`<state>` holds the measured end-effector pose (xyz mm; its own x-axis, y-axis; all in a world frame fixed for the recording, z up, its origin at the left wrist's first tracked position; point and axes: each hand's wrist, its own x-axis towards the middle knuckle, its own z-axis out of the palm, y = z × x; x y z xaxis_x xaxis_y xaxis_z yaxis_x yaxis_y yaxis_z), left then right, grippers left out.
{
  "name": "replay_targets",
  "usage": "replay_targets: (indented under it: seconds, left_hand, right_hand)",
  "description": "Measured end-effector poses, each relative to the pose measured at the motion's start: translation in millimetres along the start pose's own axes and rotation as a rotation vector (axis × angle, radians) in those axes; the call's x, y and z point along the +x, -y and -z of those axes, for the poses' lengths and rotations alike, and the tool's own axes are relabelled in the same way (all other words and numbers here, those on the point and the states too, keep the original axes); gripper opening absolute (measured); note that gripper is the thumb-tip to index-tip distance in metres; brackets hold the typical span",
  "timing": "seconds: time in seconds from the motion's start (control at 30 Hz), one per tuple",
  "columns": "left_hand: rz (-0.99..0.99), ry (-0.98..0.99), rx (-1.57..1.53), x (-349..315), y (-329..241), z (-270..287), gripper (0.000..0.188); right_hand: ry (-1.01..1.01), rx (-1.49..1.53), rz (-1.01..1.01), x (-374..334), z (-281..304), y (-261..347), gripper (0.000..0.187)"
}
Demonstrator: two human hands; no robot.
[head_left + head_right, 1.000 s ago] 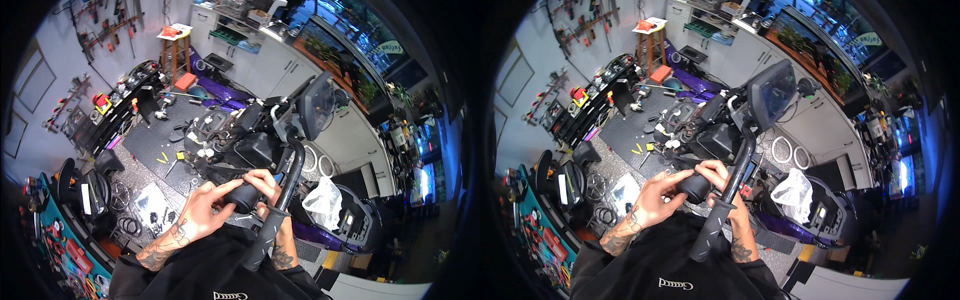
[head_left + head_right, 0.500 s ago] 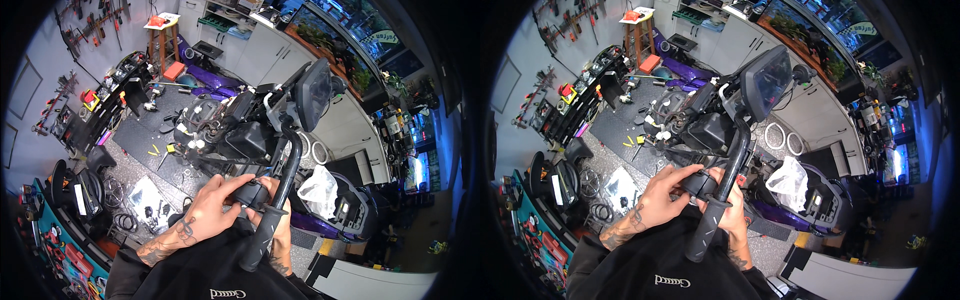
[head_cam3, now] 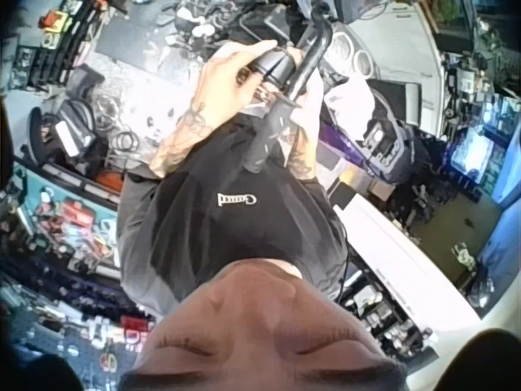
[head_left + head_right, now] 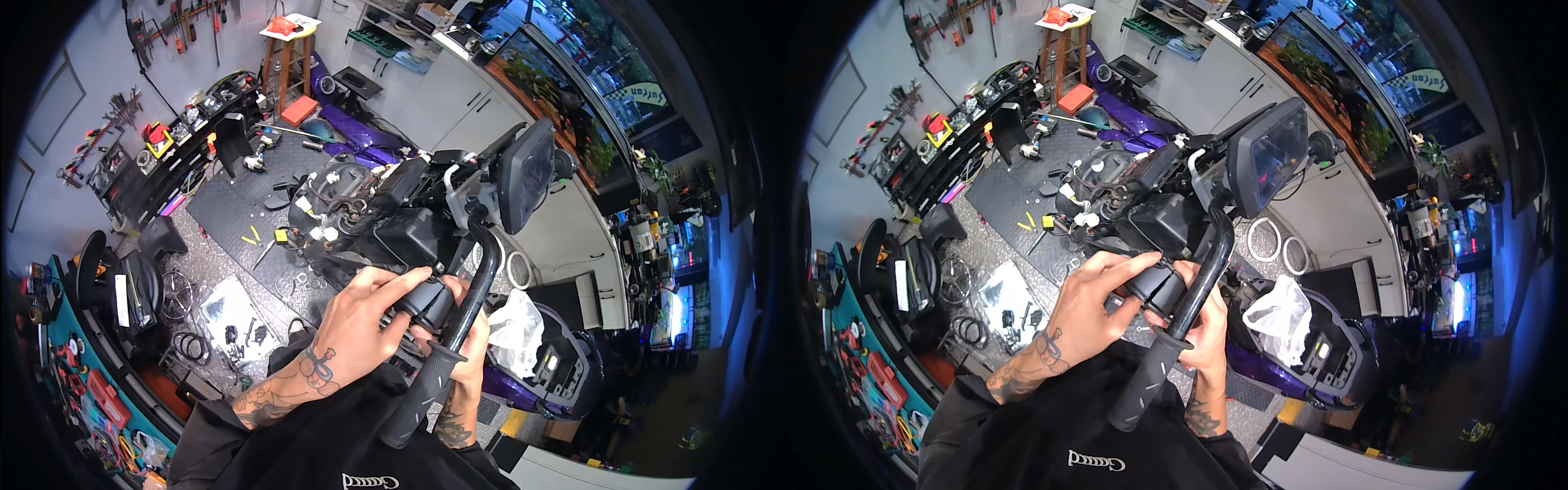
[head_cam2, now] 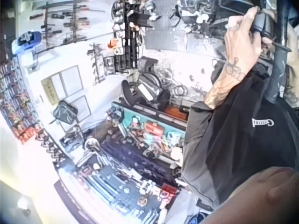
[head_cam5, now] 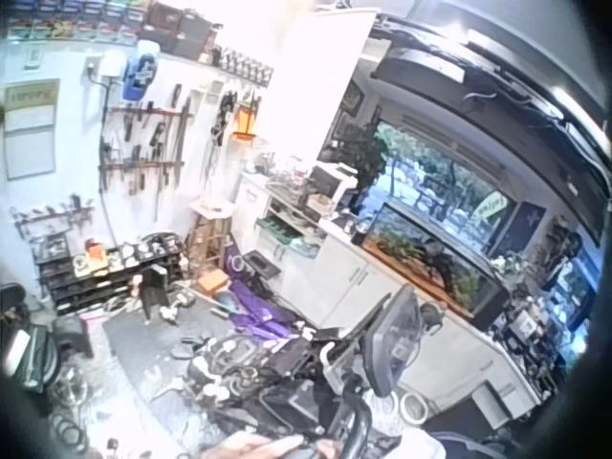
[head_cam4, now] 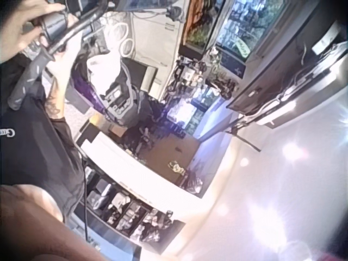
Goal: The person uses a cordless drill to remove and install screws on a motorcycle handlebar assembly. They detach the left handlebar grip, reposition it, and then reattach it, followed by securing the right side and tightening central mounting bolts.
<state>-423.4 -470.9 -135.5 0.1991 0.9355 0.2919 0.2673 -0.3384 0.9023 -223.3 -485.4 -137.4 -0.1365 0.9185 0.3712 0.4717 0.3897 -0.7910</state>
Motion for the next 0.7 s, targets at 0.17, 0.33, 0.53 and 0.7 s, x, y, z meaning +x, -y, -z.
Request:
replay_targets:
  seconds: [0.17, 0.33, 0.53, 0.7]
  left_hand:
    - [0.037, 0.068, 0.079, 2.0, -8.3, 0.5, 0.059]
    - [0.027, 0.003, 0.132, 1.3, -18.1, -12.9, 0.059]
    - [0.062, -0.131, 0.019, -2.3, -11.2, -16.7, 0.049]
    - [0.102, -0.08, -0.152, -0.1, -19.7, -12.5, 0.049]
  right_hand:
    - [0.036, 0.017, -0.064, -1.8, 8.5, -2.7, 0.072]
    - [0.064, 0.075, -0.062, 3.5, 21.6, -2.6, 0.07]
    - [0.089, 0.324, -0.133, -6.7, 27.2, -7.7, 0.067]
    - [-0.082, 0.526, -0.193, -33.0, 39.8, -23.2, 0.08]
